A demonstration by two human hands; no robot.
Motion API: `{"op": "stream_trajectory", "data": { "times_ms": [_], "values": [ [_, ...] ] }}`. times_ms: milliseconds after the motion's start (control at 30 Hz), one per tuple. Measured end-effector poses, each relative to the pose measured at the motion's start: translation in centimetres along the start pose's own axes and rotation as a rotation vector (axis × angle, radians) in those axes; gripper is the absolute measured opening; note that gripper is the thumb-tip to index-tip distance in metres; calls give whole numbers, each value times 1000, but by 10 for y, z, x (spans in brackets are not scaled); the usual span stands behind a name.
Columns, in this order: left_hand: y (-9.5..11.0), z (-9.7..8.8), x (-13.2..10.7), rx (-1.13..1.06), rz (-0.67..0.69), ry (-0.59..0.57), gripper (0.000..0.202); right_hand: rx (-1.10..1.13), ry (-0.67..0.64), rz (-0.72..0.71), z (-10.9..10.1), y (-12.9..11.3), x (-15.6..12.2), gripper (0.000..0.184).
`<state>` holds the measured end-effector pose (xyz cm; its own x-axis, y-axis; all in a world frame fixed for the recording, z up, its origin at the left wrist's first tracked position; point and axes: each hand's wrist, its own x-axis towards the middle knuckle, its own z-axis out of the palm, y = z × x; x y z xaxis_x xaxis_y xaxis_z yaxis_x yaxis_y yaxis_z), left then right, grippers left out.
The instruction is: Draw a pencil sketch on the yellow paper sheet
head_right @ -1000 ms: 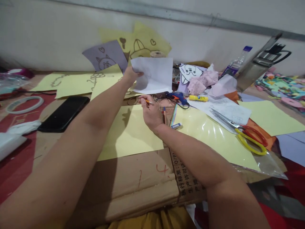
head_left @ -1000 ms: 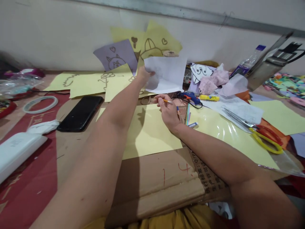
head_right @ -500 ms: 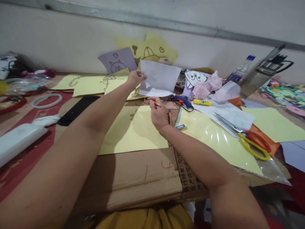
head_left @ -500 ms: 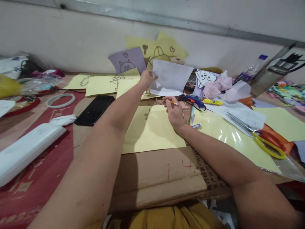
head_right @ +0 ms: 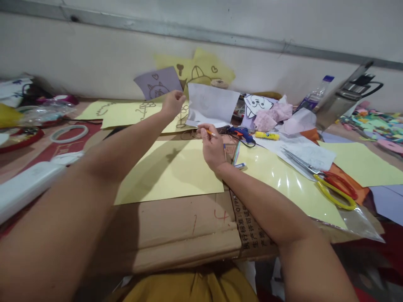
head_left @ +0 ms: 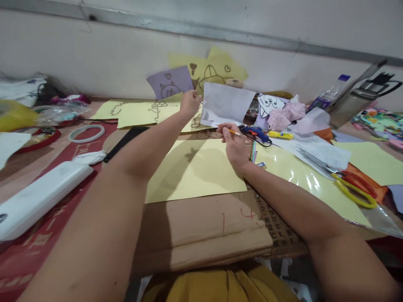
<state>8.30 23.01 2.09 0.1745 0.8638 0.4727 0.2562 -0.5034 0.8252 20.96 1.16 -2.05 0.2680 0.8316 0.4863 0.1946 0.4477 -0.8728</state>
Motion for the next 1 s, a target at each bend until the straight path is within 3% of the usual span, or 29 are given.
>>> {"op": "stream_trajectory", "data": {
  "times_ms": [67,133,200,300,367,433,567,700,867,1000],
  "values": [
    [20,-13,-27,204,115,28,8,69,29,-10,-5,-9,6,25],
    [44,-25,-67,245,189,-22,9,120,66,-47,-10,-20,13,25],
    [67,-37,-116,355,329,-208,16,125,90,-69,-16,-31,19,27],
    [90,-48,-189,497,476,-582,33,92,120,-85,-22,-46,24,33],
    [96,-49,-225,604,472,-813,55,83,139,-96,-22,-51,22,34],
    [96,-47,-247,665,411,-934,75,80,110,-69,-20,-52,17,34],
    [99,-40,-261,725,397,-958,83,47,-120,140,-12,-40,0,34],
    [107,-41,-267,754,457,-890,86,-98,-300,277,-9,-19,-9,16],
    [109,-44,-273,702,496,-846,73,-103,-248,327,-16,4,-15,13],
    [105,-42,-274,687,446,-855,77,-132,-219,279,-16,8,-25,17]
  ]
}}
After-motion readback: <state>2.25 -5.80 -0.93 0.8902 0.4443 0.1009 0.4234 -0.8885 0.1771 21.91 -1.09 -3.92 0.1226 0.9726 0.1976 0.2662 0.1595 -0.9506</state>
